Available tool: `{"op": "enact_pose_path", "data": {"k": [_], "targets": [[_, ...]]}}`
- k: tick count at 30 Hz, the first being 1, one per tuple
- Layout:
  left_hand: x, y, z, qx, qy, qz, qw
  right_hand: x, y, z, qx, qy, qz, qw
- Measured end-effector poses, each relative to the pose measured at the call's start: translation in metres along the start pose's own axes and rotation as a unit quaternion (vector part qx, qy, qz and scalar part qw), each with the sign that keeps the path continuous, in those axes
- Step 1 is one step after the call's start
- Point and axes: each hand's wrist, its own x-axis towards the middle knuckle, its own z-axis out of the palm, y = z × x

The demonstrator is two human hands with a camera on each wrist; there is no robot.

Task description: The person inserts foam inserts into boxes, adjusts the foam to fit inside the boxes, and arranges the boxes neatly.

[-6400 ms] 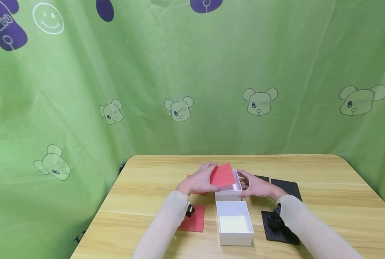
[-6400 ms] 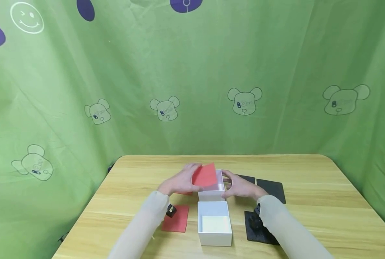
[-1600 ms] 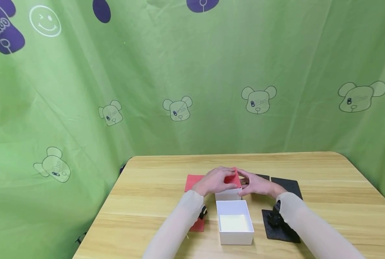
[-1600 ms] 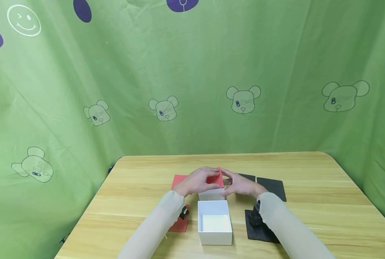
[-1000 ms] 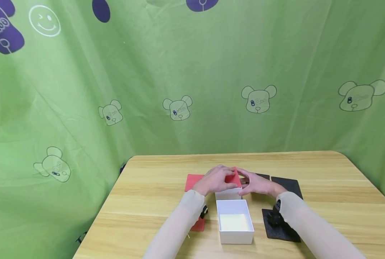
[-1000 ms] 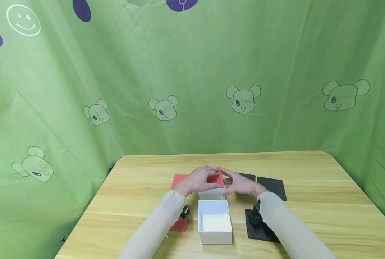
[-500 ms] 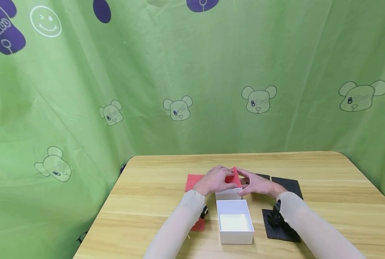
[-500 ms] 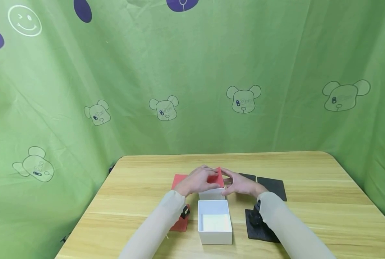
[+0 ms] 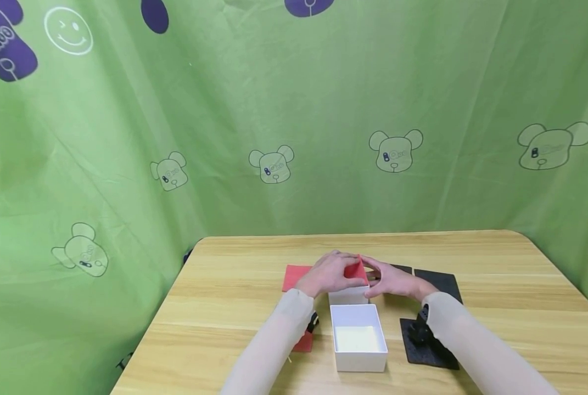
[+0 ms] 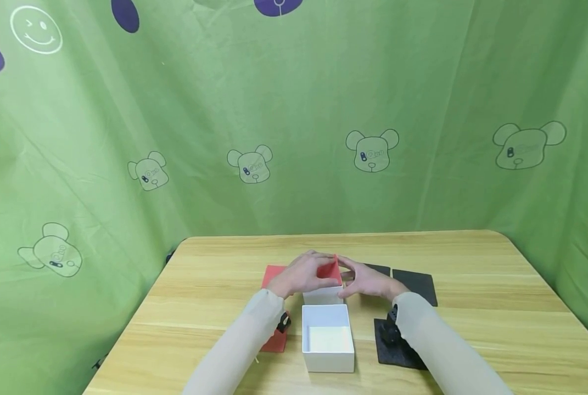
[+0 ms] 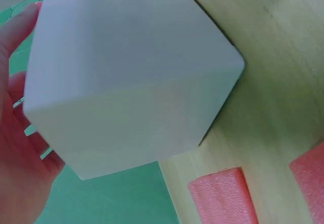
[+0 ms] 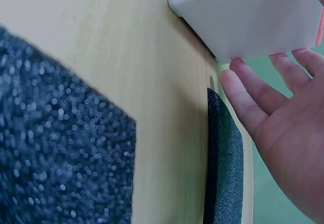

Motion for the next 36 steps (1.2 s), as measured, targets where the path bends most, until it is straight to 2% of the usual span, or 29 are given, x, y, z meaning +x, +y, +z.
{"op": "enact_pose_path", "data": {"k": [8,19,25,36], "targets": [[0.0018,-0.0009,0.0032,0.016,0.01,-0.004,0.9998,0.0,0.0008,0.0005,0.006,0.002,0.008,1.0],[0.0012,0.004,0.0006,0.047,-0.008,-0.021,0.9987,-0.0005,0.0005,0.0002,-0.002,0.005,0.008,1.0],[0.0015,0.004,0.0008,0.039,-0.008,-0.02,0.999,0.0006,0.0015,-0.0005,0.004,0.003,0.0,1.0],[0.0037,-0.0009,0.006,0.02,0.022,-0.003,0.9996,-0.0003,0.0008,0.0002,0.013,0.006,0.013,1.0]]}}
